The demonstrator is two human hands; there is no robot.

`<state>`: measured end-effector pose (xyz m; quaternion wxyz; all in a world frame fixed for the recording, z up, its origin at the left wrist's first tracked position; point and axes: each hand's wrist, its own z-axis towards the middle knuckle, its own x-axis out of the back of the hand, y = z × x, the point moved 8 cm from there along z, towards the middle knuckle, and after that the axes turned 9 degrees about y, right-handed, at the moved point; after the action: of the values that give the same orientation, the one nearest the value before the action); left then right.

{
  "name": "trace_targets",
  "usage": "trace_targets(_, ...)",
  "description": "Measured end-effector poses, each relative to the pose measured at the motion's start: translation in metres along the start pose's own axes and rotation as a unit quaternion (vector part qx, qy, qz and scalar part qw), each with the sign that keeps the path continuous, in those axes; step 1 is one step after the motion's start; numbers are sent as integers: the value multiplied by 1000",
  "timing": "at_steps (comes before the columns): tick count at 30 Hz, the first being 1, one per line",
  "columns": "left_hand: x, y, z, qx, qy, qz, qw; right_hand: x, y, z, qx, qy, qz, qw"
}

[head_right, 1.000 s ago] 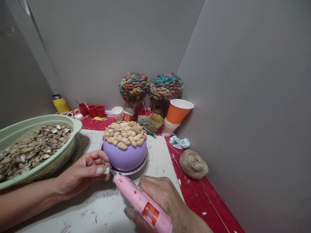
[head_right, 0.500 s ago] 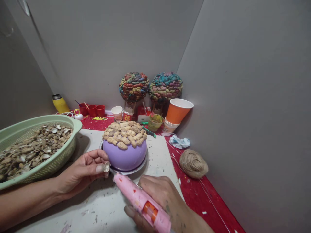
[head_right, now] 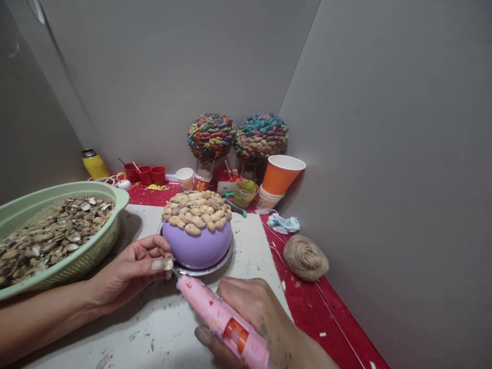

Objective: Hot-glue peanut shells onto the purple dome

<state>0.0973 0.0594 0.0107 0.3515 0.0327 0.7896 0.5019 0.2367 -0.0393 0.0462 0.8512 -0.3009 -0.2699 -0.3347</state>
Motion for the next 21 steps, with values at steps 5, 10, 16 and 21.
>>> trace_targets(5, 1, -1, 1, -1, -3, 8, 1000, 2, -4, 2, 25, 21, 3, 999)
trace_targets(10, -1, -1, -1, -7, -20, 22, 1000, 4, -4, 2, 14, 12, -4, 1000)
trace_targets(16, -3, -2, -2, -10, -24, 35, 999, 3, -3, 3, 16, 14, 3, 1000)
trace_targets(21, -3, -3, -2, -5, -16, 46, 999, 3, -5, 4, 16, 6, -3, 1000)
